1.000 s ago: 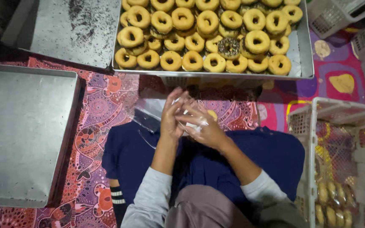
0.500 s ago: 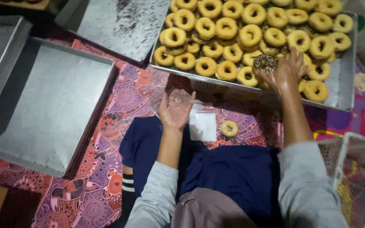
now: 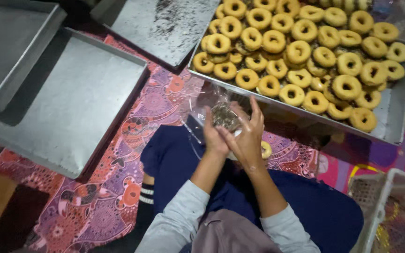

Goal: The person sits on the floor and packages donuts one by one into clear plastic bags. They pick donuts from a metal tray, place them into bags, and set the filled bags into a white basket.

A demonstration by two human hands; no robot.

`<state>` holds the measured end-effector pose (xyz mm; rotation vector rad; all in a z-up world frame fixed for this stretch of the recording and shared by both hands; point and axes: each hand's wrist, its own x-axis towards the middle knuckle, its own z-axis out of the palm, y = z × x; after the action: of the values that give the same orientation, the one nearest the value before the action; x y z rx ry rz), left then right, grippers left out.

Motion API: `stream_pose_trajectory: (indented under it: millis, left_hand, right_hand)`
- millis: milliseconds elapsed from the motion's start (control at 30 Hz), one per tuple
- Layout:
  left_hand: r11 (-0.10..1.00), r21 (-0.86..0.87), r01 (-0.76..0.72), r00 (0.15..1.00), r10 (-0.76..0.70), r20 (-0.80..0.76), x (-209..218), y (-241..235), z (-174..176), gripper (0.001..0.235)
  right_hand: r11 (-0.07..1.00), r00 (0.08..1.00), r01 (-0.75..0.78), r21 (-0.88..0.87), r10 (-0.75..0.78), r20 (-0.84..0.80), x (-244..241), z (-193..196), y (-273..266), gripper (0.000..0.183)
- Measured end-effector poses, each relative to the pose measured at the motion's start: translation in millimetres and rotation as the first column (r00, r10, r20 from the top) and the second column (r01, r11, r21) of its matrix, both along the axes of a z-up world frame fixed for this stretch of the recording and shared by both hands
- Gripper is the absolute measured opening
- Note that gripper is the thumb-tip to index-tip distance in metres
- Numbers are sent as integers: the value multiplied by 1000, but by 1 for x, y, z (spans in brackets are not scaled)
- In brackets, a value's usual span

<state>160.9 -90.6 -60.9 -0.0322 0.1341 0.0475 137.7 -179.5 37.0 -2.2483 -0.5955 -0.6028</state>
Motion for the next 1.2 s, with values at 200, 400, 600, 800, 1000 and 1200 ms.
stream_pose_trajectory:
  millis: [200,400,600,800,1000,1200]
  left_hand:
    - [-589,725,-357,708,336,621,-77,26,16,84]
    - [-731,623,-277,811,170,560,-124,68,13,58]
    - [-687,678,-261,687,361,630,-128,81,25,18]
    - [-642,707,-296,702,356,617,-160,92,45,14]
    - [-135,990,-25,829,551,96,-194,96,30,16]
    - [57,984,-167,827,551,109,-181,99,3,16]
  right_hand:
    - [971,928,-47,236,130,-350,25,-35,10,62]
    - [697,404,-103,710,682,-610,12,-80,11,58]
    - [762,431,-174,623,628,-648,-4,-77,20,57]
    - [905,841,-412,104,422,-340,-29,-30,25,28]
    - [905,839,-423,38,407,-362,-79,0,36,14]
    - [864,857,-491,-114,455,-240,-81,2,58,14]
